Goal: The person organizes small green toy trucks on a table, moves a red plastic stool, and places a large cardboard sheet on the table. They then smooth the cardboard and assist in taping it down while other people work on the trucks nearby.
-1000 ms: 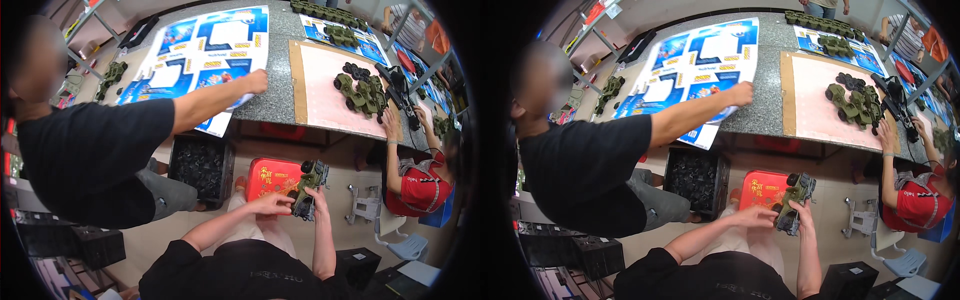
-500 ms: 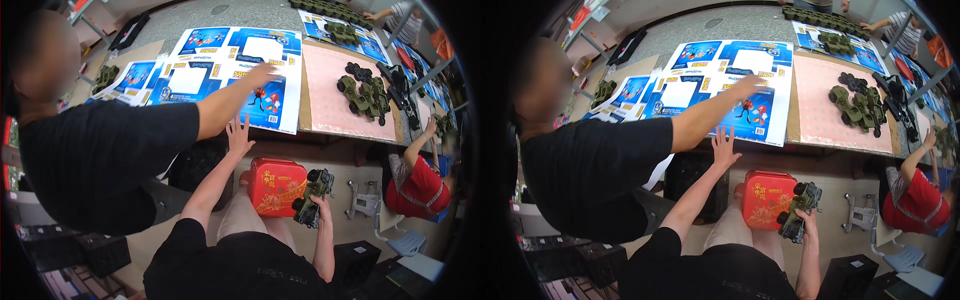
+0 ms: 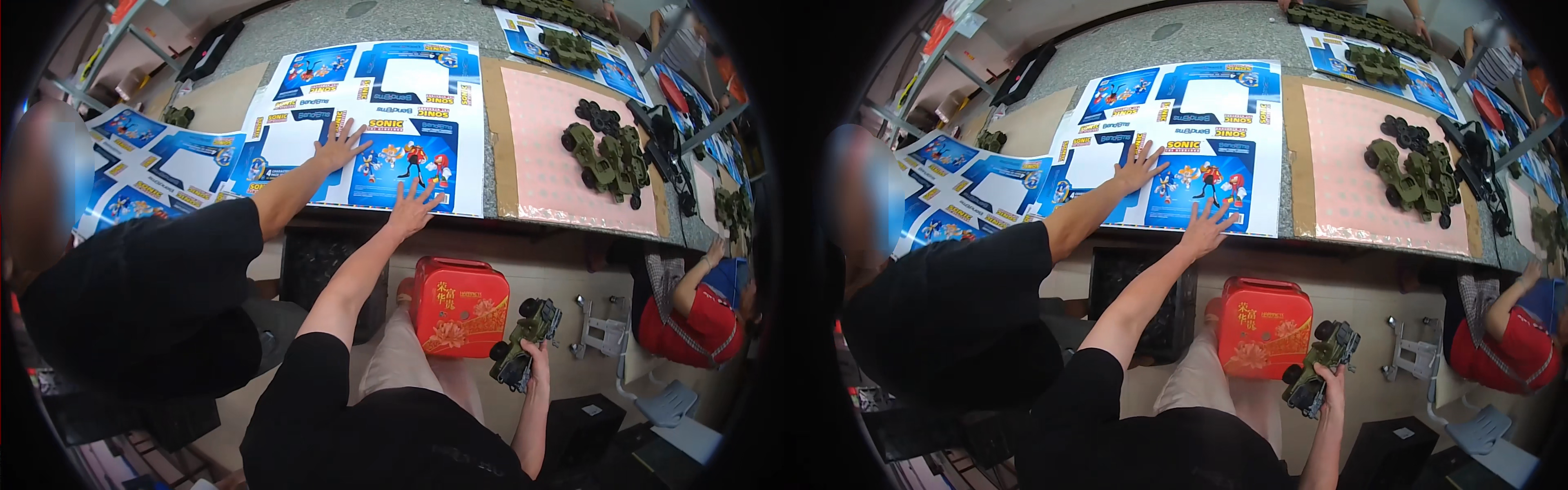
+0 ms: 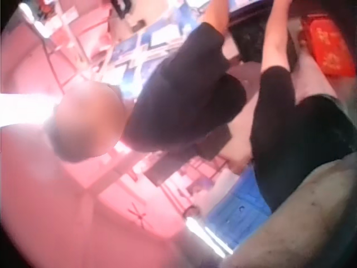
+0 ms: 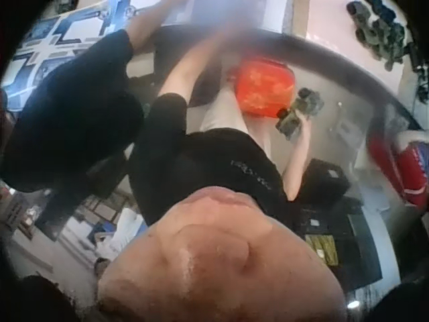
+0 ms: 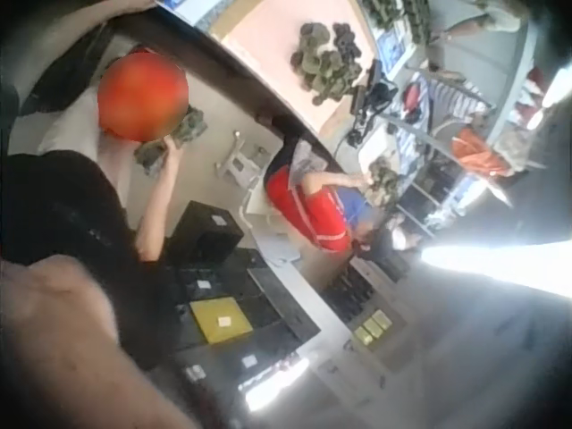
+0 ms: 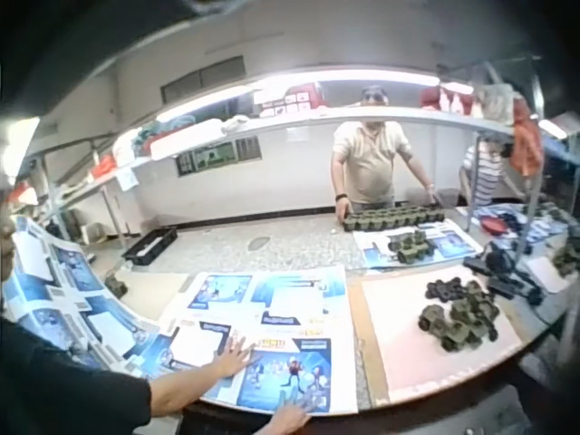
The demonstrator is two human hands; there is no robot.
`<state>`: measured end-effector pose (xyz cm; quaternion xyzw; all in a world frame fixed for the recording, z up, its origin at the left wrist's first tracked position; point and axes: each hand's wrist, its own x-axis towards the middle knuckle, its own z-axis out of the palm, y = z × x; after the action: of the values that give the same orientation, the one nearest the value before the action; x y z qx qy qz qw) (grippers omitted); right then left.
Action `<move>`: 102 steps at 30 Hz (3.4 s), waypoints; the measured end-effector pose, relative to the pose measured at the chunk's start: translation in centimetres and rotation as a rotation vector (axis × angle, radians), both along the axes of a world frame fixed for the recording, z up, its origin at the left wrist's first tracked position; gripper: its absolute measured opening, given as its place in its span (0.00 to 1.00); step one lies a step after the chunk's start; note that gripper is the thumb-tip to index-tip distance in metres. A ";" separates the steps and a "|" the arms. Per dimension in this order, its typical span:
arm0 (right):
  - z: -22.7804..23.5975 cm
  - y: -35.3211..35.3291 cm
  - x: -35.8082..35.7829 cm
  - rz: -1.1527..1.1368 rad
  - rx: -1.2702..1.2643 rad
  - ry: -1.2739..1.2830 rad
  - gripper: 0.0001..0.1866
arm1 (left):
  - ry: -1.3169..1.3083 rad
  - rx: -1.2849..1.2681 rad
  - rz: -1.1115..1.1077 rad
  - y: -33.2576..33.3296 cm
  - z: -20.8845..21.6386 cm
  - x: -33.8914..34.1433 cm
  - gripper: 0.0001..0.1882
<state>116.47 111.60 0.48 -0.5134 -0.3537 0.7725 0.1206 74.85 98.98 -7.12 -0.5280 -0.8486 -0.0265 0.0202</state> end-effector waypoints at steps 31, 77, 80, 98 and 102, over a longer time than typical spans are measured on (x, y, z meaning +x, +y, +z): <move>2.5 0.8 -8.0 0.182 0.016 0.191 0.35 | -1.347 2.265 0.580 -24.3 29.3 -28.7 0.29; 1.1 0.4 -13.9 0.071 0.081 -0.093 0.29 | -0.177 0.508 0.520 24.0 7.3 -16.7 0.48; 1.2 -0.5 -11.0 -0.063 0.054 -0.143 0.30 | -0.184 0.328 0.666 27.5 3.9 -17.5 0.46; 1.0 -0.7 -11.6 -0.096 -0.064 -0.115 0.29 | -0.500 0.210 0.367 28.2 -0.3 -18.8 0.36; 1.1 -0.7 -10.4 -0.104 -0.052 -0.125 0.28 | -0.336 0.261 0.241 23.6 0.3 -15.3 0.38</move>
<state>106.07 110.85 1.57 -0.5811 -0.3131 0.7408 0.1248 59.60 122.54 -6.78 -0.4040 -0.8862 -0.2209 -0.0502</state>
